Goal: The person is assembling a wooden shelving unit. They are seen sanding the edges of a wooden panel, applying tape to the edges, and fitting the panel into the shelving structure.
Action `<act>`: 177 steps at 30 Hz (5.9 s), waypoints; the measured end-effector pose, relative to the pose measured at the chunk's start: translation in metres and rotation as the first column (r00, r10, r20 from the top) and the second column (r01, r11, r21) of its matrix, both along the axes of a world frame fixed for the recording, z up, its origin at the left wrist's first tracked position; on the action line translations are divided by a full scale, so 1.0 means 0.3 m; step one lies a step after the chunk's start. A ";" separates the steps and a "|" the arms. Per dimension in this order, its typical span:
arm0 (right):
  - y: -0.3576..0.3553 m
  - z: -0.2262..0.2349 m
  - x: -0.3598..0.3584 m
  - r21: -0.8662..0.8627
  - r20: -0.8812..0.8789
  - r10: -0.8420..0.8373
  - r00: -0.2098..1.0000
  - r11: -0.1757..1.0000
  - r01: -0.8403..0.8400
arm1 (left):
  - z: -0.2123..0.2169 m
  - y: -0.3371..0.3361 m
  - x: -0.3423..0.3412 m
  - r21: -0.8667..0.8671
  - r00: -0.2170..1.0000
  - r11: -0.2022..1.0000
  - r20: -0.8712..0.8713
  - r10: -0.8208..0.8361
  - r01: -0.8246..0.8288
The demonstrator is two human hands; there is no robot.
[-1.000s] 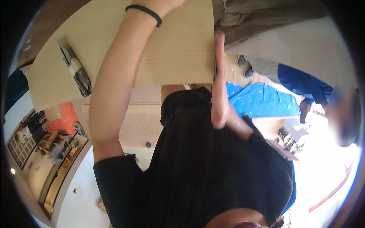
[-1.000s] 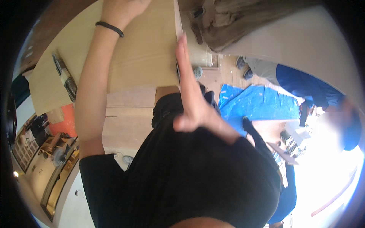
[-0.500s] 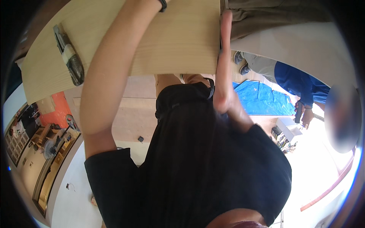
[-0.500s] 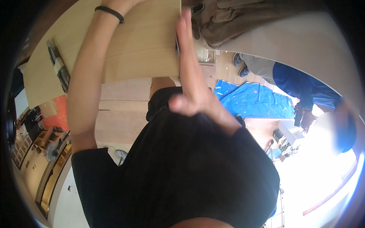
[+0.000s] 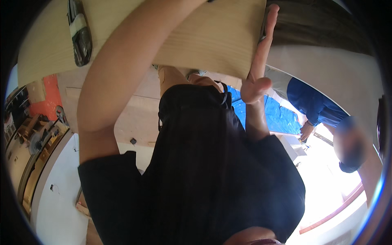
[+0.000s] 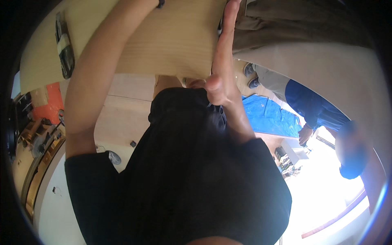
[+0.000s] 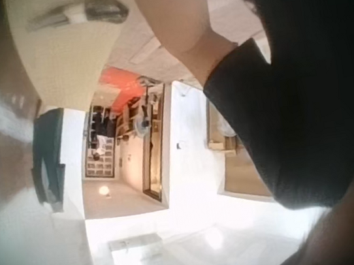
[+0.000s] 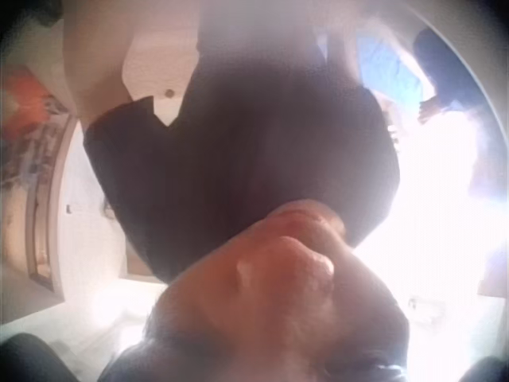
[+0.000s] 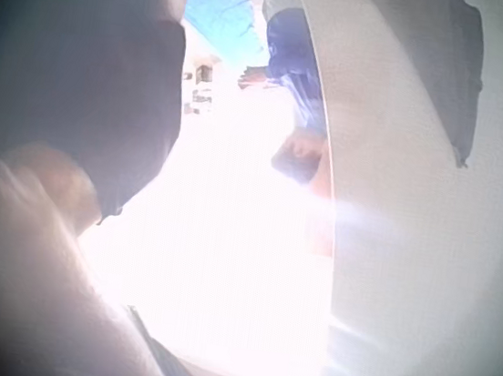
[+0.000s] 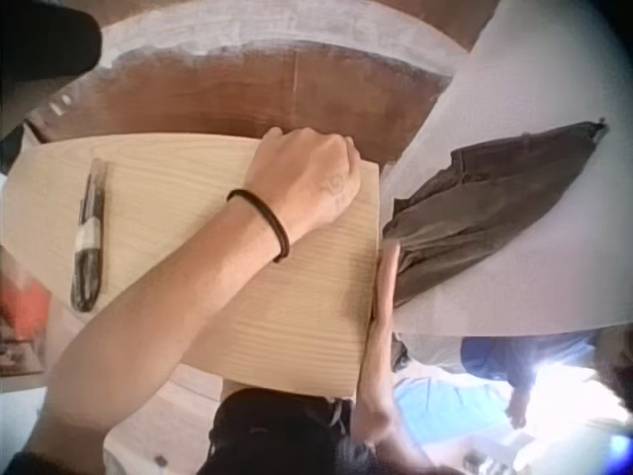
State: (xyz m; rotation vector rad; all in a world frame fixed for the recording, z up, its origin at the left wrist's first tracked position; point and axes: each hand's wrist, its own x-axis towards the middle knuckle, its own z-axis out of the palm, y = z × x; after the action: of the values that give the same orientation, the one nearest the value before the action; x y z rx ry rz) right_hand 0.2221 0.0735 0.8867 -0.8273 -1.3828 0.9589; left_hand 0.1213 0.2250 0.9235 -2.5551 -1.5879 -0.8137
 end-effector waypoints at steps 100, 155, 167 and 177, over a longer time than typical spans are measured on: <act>-0.168 -0.079 0.071 0.036 0.170 0.043 0.984 0.998 -0.050 | 0.036 0.022 0.038 -0.065 0.991 0.998 -0.131 -0.033 0.025; 0.029 -0.073 0.071 -0.151 0.011 0.207 0.978 0.967 -0.203 | 0.044 0.009 -0.030 -0.057 0.992 0.997 -0.118 0.036 -0.043; 0.045 -0.108 0.067 -0.111 0.051 0.154 0.987 0.983 -0.148 | 0.044 0.013 -0.020 -0.090 0.997 0.995 -0.078 0.025 -0.032; 0.195 -0.089 0.090 -0.131 0.100 0.093 0.991 0.988 -0.080 | 0.032 0.012 -0.003 -0.017 0.995 1.000 -0.103 -0.001 -0.001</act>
State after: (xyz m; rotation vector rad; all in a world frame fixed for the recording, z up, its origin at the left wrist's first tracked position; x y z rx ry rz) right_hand 0.2491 0.1321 0.8601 -0.9303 -1.4704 1.0920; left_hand 0.1205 0.2286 0.9332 -2.5628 -1.5723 -0.6590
